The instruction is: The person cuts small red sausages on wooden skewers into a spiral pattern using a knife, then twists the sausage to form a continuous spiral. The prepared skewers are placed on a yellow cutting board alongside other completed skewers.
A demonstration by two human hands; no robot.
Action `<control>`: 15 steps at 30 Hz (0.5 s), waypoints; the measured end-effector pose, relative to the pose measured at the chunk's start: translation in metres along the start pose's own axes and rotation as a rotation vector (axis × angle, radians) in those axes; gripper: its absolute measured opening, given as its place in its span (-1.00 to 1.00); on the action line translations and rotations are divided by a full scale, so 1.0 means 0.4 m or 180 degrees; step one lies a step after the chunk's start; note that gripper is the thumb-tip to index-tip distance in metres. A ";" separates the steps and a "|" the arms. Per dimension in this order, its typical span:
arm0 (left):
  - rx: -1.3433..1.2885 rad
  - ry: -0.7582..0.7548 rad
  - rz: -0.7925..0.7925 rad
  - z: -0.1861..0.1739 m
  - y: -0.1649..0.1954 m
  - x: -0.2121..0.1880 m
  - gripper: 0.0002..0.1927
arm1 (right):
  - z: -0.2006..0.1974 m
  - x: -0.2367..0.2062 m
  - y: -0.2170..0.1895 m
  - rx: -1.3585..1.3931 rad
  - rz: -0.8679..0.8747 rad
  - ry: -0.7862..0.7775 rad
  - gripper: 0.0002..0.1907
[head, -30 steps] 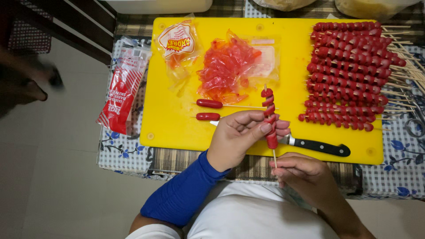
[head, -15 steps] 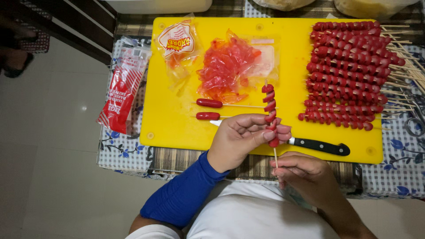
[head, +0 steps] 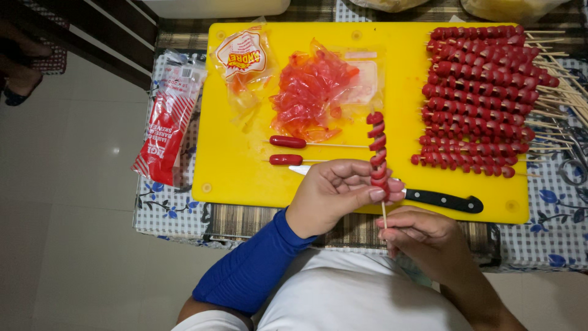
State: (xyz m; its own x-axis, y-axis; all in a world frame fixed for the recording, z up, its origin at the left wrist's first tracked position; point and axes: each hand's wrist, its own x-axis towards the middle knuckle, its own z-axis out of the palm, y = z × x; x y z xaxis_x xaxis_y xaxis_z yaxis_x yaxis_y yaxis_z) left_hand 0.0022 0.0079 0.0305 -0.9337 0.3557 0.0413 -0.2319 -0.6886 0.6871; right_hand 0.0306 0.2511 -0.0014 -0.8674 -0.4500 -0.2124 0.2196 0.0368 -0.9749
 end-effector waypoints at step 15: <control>0.0334 0.0104 -0.0375 0.000 -0.020 -0.009 -0.73 | 0.000 0.007 0.018 0.0284 -0.0336 0.0080 -0.79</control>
State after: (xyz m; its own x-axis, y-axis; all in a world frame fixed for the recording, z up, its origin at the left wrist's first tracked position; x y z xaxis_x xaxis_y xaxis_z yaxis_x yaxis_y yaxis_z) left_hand 0.0074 0.0119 0.0248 -0.9105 0.4081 -0.0664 -0.3121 -0.5729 0.7579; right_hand 0.0296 0.2501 -0.0089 -0.8984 -0.4247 -0.1117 0.1644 -0.0894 -0.9823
